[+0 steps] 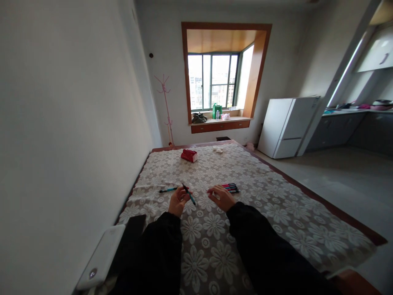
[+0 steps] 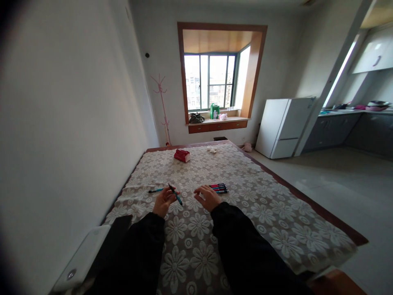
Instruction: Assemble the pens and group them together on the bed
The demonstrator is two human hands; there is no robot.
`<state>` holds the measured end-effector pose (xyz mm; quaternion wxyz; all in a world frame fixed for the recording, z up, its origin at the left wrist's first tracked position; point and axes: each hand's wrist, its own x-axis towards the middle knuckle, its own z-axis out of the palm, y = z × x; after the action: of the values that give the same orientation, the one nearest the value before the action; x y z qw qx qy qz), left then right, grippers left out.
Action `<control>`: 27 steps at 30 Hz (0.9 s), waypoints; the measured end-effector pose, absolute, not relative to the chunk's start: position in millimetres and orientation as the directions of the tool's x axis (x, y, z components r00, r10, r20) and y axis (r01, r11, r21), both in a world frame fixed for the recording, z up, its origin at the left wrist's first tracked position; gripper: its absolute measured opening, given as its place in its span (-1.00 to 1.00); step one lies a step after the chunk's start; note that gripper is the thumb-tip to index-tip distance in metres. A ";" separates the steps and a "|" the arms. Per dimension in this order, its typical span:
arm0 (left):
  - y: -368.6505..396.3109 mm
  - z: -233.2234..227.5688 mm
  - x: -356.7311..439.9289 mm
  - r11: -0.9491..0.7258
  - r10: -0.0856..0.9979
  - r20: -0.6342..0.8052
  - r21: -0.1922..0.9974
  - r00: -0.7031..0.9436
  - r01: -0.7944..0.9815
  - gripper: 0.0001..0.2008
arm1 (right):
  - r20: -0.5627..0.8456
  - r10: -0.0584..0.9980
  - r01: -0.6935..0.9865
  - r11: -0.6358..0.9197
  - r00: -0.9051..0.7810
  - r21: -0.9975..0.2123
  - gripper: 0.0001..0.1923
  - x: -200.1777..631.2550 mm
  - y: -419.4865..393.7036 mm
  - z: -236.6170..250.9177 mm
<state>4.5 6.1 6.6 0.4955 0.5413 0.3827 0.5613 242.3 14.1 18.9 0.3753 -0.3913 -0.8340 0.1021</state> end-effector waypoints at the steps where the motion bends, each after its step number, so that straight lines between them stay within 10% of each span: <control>1: 6.4 6.3 4.8 -0.188 0.974 0.204 0.970 0.095 -0.157 -0.58 | 0.501 0.718 0.557 0.693 -0.482 -0.457 -0.82 232.9 12.4 20.1; 5: 8.7 0.0 5.1 -0.081 0.993 0.095 0.982 0.075 -0.169 -0.56 | 0.403 0.741 0.540 0.669 -0.537 -0.511 -0.51 199.9 14.0 11.3; 10: 8.5 -6.3 -0.1 -0.130 0.989 0.117 0.978 0.085 0.162 -0.68 | 0.370 0.781 0.633 0.624 -0.503 -0.458 -0.80 193.2 23.6 -8.7; 15: 2.8 3.0 -11.2 -0.388 0.919 0.315 0.606 0.238 0.695 -0.84 | 0.301 0.779 0.684 0.627 -0.550 -0.373 -0.83 202.6 22.8 -8.8; 27: -5.0 11.1 -5.9 -0.365 0.927 0.240 0.389 0.289 0.846 -0.77 | 0.185 0.783 0.746 0.622 -0.594 -0.237 -0.84 206.0 28.5 -11.2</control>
<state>-5.9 -5.0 11.1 0.0934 0.7975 0.5557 0.2156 206.0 28.5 -11.2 0.1365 -0.4294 -0.8902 0.0672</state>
